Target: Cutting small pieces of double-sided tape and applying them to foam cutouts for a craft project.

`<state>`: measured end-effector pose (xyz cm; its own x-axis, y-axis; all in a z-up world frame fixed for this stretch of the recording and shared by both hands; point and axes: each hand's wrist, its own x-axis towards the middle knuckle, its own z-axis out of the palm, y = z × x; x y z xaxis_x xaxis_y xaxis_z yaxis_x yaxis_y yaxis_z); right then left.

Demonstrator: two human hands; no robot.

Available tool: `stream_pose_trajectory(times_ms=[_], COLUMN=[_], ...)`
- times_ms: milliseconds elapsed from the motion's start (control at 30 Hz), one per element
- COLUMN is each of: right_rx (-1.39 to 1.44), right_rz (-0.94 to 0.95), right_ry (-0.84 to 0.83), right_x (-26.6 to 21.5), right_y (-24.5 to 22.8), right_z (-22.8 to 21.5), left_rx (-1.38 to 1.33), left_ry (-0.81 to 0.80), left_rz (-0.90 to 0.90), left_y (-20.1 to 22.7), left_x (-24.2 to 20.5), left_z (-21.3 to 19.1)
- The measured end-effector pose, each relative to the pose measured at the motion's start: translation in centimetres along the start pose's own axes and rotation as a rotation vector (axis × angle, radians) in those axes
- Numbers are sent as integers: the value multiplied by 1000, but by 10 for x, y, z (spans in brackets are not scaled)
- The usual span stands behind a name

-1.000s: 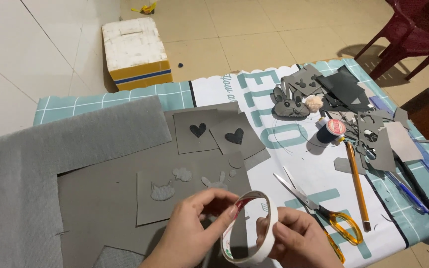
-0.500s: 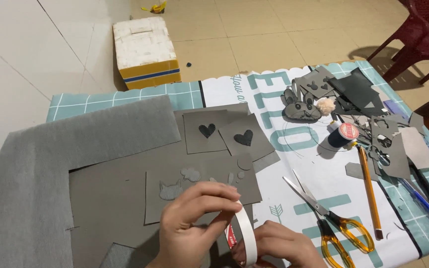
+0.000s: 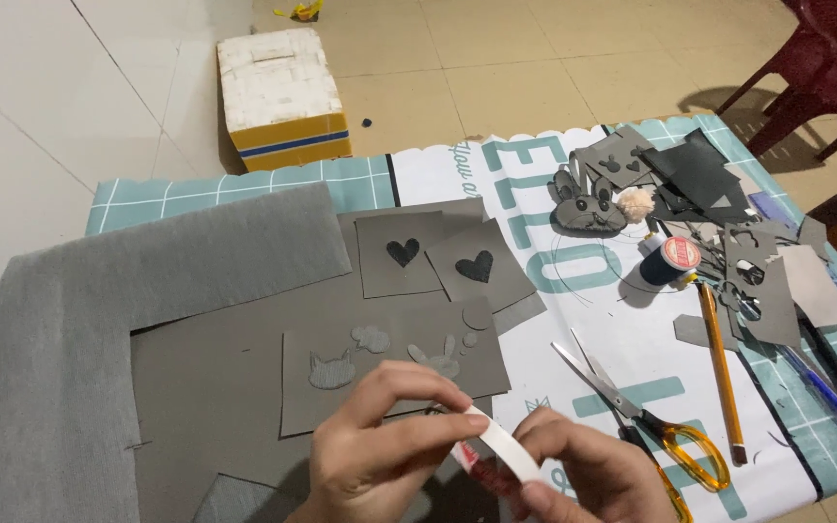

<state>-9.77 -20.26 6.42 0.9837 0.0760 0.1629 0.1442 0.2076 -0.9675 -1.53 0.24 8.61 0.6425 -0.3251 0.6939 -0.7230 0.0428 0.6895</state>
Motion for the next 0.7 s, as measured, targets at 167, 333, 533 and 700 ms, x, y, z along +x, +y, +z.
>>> stream_pose_trajectory(times_ms=[167,333,533,700], right_rx=[-286,-500,-874,-1145], right_rz=[-164,-155,-303,-365], right_ry=[2,214,470,435], right_x=[11,13,11,17], right_y=[-16,-17,-12,-23], right_z=[-5,-1,20,32], left_rx=[-218,-565,-184,67], left_ry=[-182,-366,-100,-85], left_rz=[-205,-666,-231,-168], left_y=[-11,-6,-9,-5], left_x=[-2,-13,-23,-19], left_z=[-2,7,23,20])
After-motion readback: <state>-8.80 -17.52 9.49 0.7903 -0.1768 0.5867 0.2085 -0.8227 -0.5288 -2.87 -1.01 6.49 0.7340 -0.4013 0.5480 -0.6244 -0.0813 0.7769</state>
